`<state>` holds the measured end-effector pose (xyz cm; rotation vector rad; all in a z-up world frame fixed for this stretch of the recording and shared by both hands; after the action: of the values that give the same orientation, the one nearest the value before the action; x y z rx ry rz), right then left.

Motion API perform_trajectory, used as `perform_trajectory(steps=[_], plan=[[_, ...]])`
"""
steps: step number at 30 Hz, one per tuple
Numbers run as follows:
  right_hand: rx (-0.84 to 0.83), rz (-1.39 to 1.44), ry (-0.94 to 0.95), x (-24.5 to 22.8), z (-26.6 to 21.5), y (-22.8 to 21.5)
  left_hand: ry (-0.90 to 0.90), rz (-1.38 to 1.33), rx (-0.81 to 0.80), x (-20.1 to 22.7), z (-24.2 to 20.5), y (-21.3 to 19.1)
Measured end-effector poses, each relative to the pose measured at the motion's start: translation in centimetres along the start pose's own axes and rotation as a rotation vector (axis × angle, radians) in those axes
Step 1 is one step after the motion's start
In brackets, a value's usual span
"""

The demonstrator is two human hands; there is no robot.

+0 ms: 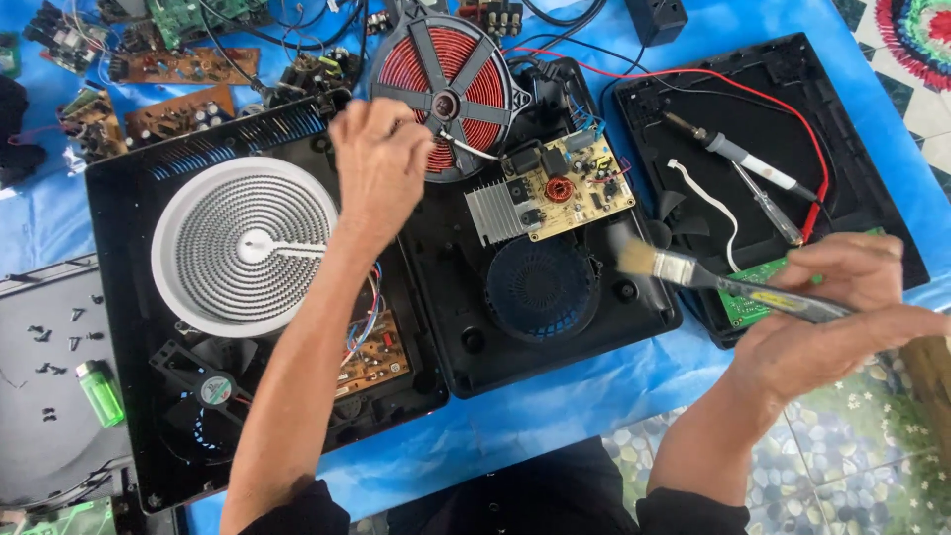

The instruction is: Cleaning the heating coil and internal components of an induction cooker using a brush.

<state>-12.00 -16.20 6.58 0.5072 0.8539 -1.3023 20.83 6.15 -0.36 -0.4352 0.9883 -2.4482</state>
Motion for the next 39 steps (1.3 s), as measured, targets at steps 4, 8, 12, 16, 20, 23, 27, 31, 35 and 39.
perform_trajectory(steps=[4, 8, 12, 16, 20, 23, 27, 31, 35, 39], plan=[[0.086, 0.028, 0.165, 1.4, 0.5, 0.3, -0.056, 0.063, -0.103, -0.6, 0.0, -2.4], [-0.087, 0.077, 0.254, 1.2, 1.1, 1.0, -0.050, -0.199, 0.027, 2.1, 0.3, -6.6], [-0.184, 0.355, 0.485, 0.1, 1.5, 2.1, -0.018, -0.457, 0.053, 5.6, -1.8, -8.5], [-0.315, 0.475, 0.467, 1.6, 1.6, 2.6, -0.068, -0.221, -0.169, 10.1, -3.9, -9.1], [-0.429, 0.385, 0.197, -0.4, 2.3, 3.8, -0.063, -0.210, -0.482, 14.0, -5.7, -8.3], [-0.468, 0.244, -0.013, -2.2, 3.5, 4.4, 0.003, -0.260, -0.517, 16.3, -7.0, -7.9], [-0.648, 0.113, -0.202, -2.9, 5.2, 6.3, 0.160, -0.444, -0.334, 18.6, -8.9, -6.6], [-0.918, 0.040, -0.259, -3.5, 6.3, 10.0, 0.106, -0.477, -0.325, 19.2, -7.4, -8.1], [-1.079, 0.040, -0.398, -1.5, 7.1, 15.4, -0.017, -0.451, -0.295, 18.6, -7.7, -6.5], [-0.878, 0.074, -0.522, -2.1, 8.0, 16.6, -0.071, -0.350, -0.265, 17.3, -7.1, -5.8]])
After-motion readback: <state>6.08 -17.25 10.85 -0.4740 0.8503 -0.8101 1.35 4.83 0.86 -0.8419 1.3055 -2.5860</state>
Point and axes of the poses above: each hand's wrist, its own z-axis towards the middle knuckle, its own y-axis out of the palm, x = y × z, the point moved 2 cm from there along z, towards the middle knuckle, and after that the axes turned 1 degree about -z, right-handed, at the moved point
